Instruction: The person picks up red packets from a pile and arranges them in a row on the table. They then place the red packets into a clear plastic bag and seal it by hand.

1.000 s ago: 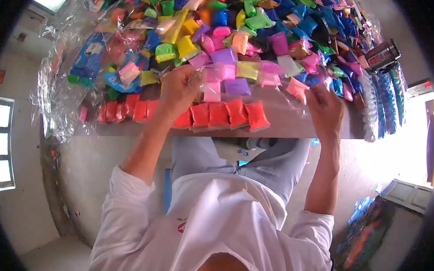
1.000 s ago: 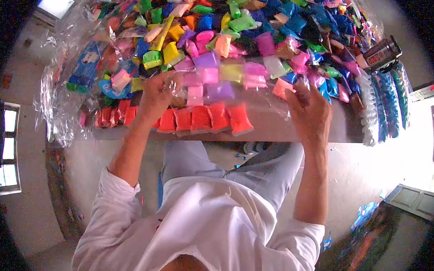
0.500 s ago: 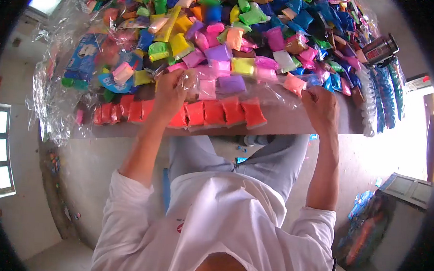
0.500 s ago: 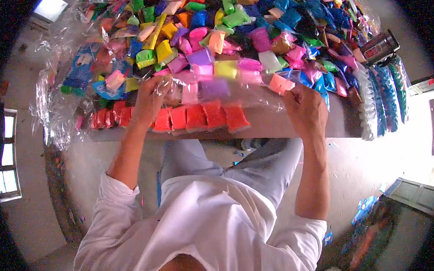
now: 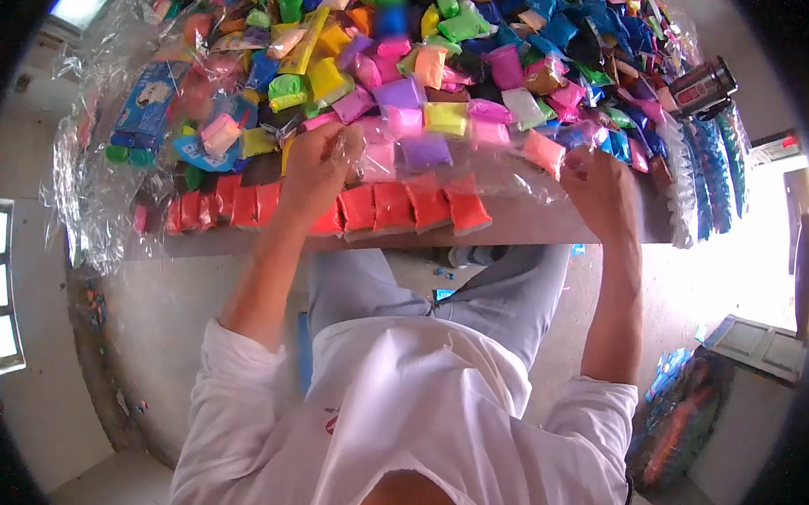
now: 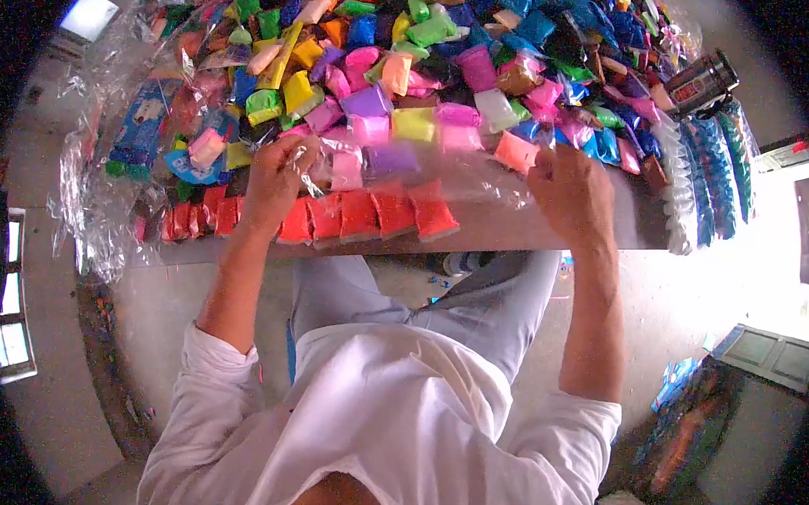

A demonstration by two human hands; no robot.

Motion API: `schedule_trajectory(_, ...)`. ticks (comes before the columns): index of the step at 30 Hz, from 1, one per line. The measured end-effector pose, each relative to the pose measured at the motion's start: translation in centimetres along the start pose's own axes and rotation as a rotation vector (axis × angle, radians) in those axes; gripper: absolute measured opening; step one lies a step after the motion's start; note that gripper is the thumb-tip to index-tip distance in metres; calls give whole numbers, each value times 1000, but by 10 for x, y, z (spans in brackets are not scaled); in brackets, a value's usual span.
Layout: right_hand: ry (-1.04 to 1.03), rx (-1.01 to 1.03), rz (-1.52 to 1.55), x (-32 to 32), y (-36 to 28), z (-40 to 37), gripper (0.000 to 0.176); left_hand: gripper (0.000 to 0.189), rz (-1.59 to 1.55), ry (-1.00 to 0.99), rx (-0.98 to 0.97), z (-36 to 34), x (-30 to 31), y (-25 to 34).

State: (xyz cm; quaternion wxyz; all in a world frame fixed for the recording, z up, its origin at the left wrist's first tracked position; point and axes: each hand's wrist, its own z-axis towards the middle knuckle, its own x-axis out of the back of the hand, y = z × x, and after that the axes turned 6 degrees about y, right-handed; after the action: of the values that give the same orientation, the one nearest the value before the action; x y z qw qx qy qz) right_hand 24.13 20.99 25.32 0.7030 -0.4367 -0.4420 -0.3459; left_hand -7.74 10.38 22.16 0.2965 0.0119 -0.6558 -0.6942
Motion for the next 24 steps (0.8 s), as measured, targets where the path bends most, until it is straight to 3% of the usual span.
schedule_trajectory(4,22,-41,6,17,-6,2,17,35,124,-70,-41,0,5,-14)
schedule_trajectory(9,445,96,-12,26,-20,-7,19,38,194,-18,-111,-1,3,-19)
schedule_trajectory(12,513,86,29,28,-22,-11,21,39,274,-5,-80,-2,7,-12)
schedule_trajectory(20,244,-67,-65,26,-18,-13,24,38,215,-1,-66,-1,6,-22)
schedule_trajectory(24,57,-68,9,22,-15,-7,29,36,58,-49,64,-2,-5,-4)
